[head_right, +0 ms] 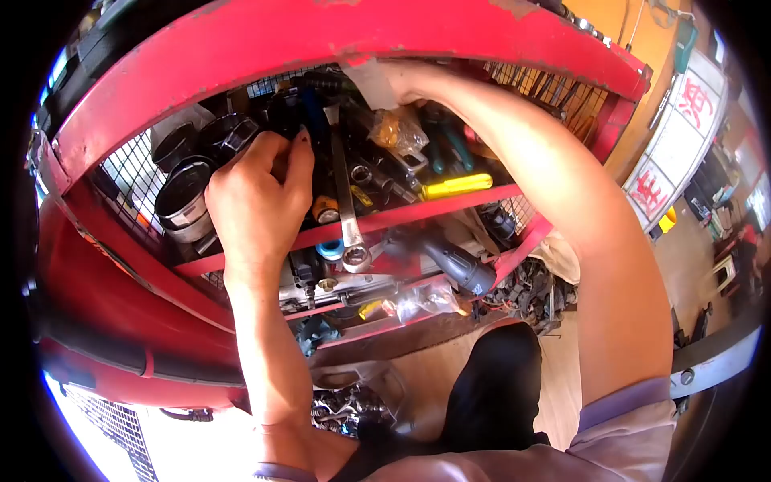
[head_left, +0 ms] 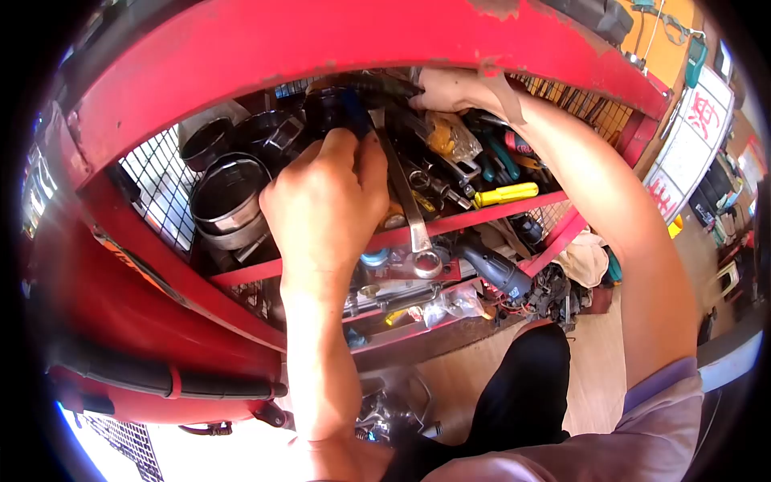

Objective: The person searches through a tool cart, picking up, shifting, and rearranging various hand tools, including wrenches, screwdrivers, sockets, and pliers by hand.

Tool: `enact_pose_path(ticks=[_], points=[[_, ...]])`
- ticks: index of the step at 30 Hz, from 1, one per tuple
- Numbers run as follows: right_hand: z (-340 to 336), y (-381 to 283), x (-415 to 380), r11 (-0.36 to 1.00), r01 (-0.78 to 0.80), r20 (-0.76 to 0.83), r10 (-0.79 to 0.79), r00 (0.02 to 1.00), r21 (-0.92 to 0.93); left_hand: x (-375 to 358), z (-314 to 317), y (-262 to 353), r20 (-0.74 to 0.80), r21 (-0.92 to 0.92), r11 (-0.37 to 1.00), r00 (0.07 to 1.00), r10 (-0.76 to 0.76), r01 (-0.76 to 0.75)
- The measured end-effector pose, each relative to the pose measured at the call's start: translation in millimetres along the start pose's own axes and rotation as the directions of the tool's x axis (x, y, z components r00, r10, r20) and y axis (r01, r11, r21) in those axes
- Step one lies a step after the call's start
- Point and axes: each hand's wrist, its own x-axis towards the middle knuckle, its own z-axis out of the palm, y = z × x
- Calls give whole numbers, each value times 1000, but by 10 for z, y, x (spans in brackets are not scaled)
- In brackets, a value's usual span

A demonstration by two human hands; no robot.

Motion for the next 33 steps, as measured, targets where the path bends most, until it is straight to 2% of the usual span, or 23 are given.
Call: enact_pose_path(ticks=[3,4,7,9,10,12,13,14,18,19,21,22,23,25,27,28,31,32,33], points=[[-174,-78,-71,967,-29,90,54,994,-252,-2,3,2,-23,17,999,999,-32,32],[-181,-125,-81,921,3,83,33,996,-390,12,13,8,-31,26,1000,1000,1,0],[-92,-53,-45,768,74,157,34,987,-636,-28,60,18,-1,74,989,992,129,-129],[-182,-16,-60,904,-93,126,159,979,-418,-43,81,9,46,101,985,990,135,-139],[-249,4,-117,917,-42,107,91,990,-396,-47,78,4,57,108,985,990,128,-134],[-353,-63,-281,904,-60,124,123,985,-422,-38,63,18,75,117,985,990,119,-127],[-413,-105,-347,897,-66,131,136,982,-438,-31,64,24,33,92,988,992,123,-125],[-359,36,-386,933,-31,72,61,996,-358,-32,70,27,-8,67,990,992,127,-127],[-380,-116,-706,974,-109,-127,84,988,-200,-21,29,16,-202,-52,984,967,155,-169],[-386,-151,-728,984,-60,-186,28,982,-168,-7,-23,35,-273,-121,972,948,165,-204],[-309,-315,-727,994,40,-308,-71,949,-106,-42,-101,47,-384,-249,950,919,84,-191],[-261,-414,-694,996,63,-372,-82,925,-62,-55,-90,20,-473,-289,924,877,89,-250],[-234,-492,-621,994,31,-333,-65,941,-104,-106,-125,37,-471,-321,927,882,20,-193],[-176,-633,-471,981,-24,-251,-25,968,-193,-124,-129,15,-526,-316,922,850,26,-224],[-11,-824,-435,986,74,-352,-123,928,-149,-132,-98,-7,-551,-342,907,834,16,-243],[-47,-1055,-481,987,-57,-333,5,943,-147,-140,-67,-22,-568,-368,896,823,-5,-248],[-30,-1411,-566,939,-17,-107,-21,994,-343,-141,-93,-17,-561,-416,887,824,-79,-198],[95,-1362,-544,917,26,-151,-94,984,-397,-148,-110,-13,-548,-437,882,829,-109,-174],[73,-1382,-554,935,11,-109,-53,993,-355,-156,-119,-12,-536,-459,876,833,-140,-149]])
